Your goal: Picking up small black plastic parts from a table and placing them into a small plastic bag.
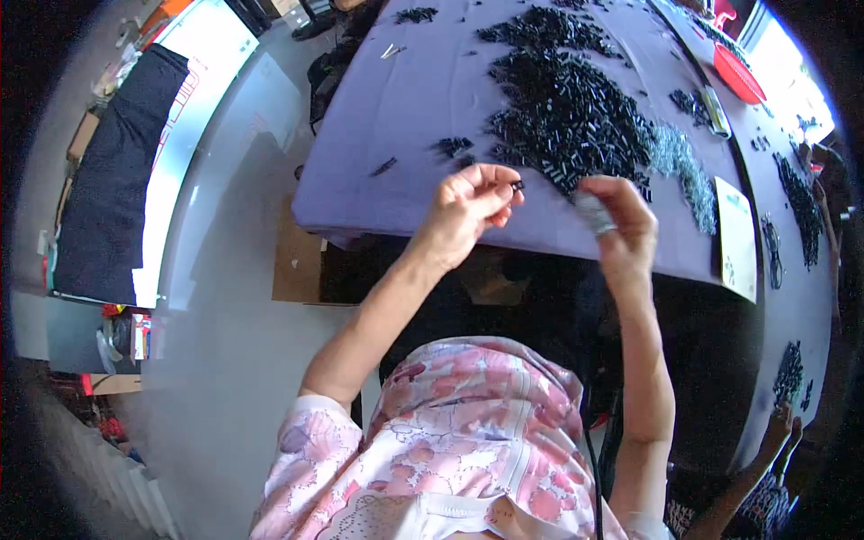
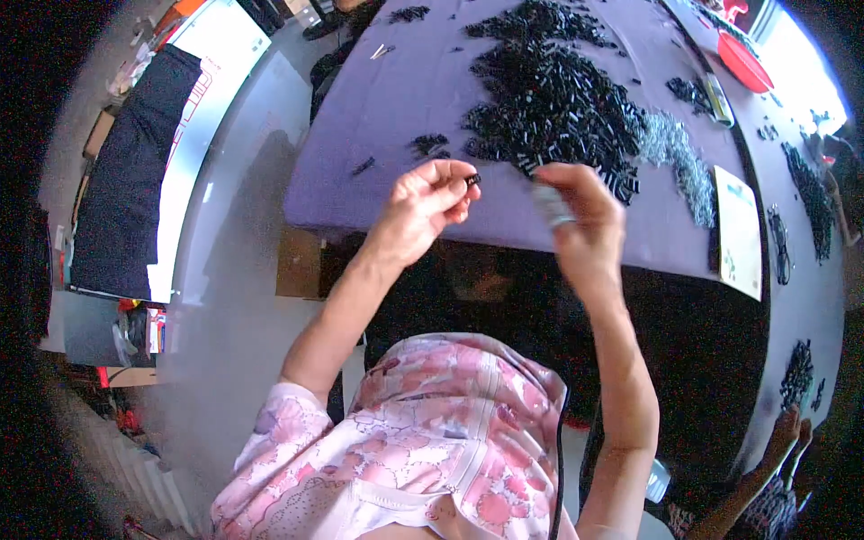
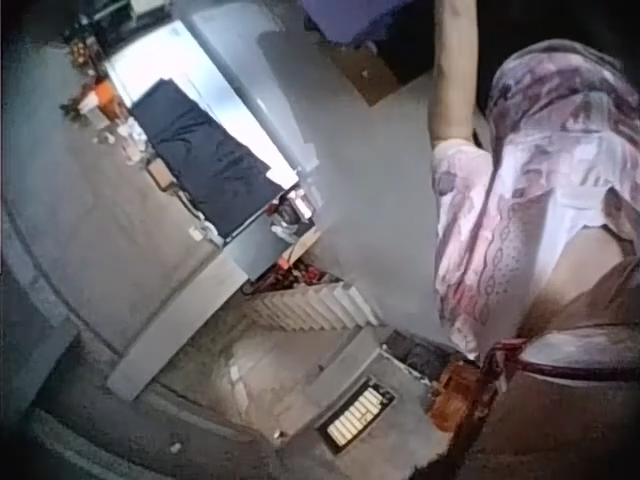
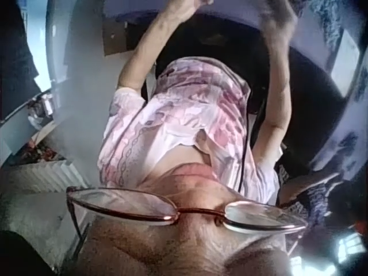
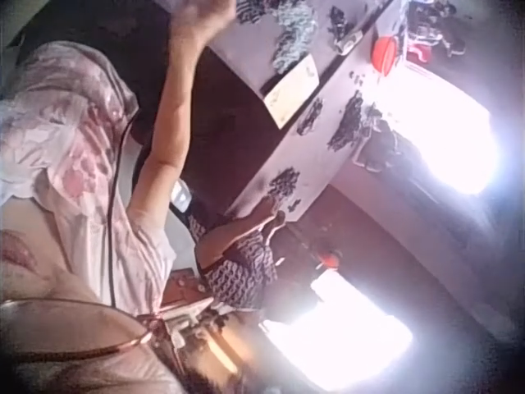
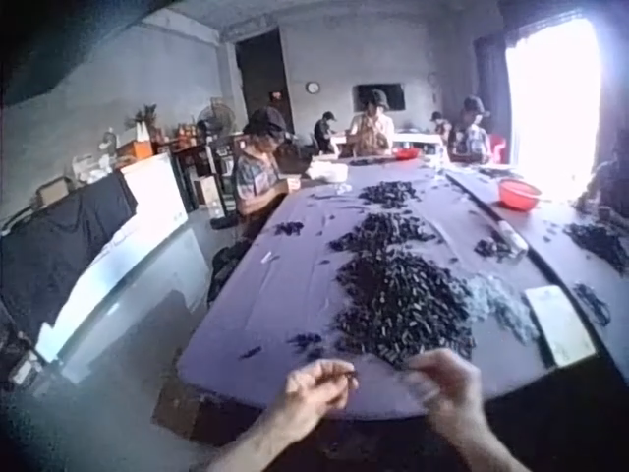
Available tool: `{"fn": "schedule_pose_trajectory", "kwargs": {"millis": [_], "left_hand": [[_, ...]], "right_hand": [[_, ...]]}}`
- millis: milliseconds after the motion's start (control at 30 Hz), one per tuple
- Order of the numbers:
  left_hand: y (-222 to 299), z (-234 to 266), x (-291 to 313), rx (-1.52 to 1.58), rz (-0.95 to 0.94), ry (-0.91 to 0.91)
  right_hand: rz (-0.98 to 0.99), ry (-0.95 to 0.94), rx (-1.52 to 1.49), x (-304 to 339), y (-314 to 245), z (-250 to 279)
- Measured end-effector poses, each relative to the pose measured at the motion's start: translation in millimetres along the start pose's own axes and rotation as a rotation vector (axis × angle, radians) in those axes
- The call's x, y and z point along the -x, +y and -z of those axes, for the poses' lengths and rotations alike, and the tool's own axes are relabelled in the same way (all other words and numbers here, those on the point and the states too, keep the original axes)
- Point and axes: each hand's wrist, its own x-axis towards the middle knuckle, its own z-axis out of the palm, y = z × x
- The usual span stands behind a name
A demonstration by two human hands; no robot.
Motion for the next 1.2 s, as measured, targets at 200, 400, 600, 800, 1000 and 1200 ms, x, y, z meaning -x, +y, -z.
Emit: {"fn": "schedule_pose_trajectory", "kwargs": {"millis": [200,400,600,800,1000,1200], "left_hand": [[-7,-14,40,0.05,-0.043,0.076],[-19,-13,44,0.037,-0.044,0.081],[-22,-10,48,0.024,-0.048,0.111],[-28,-11,50,0.057,-0.066,0.104],[-29,-8,47,0.267,-0.007,0.115],[-23,-3,49,0.231,-0.097,0.052]], "right_hand": [[-0.134,-0.092,-0.187,13,-25,-53],[-0.103,-0.087,-0.171,20,-11,-52],[-0.09,-0.154,-0.144,22,-7,-51],[0.139,-0.087,0.133,22,-5,-56],[0.157,-0.054,0.187,28,-4,-68],[0.035,-0.106,-0.198,32,-5,-71]]}}
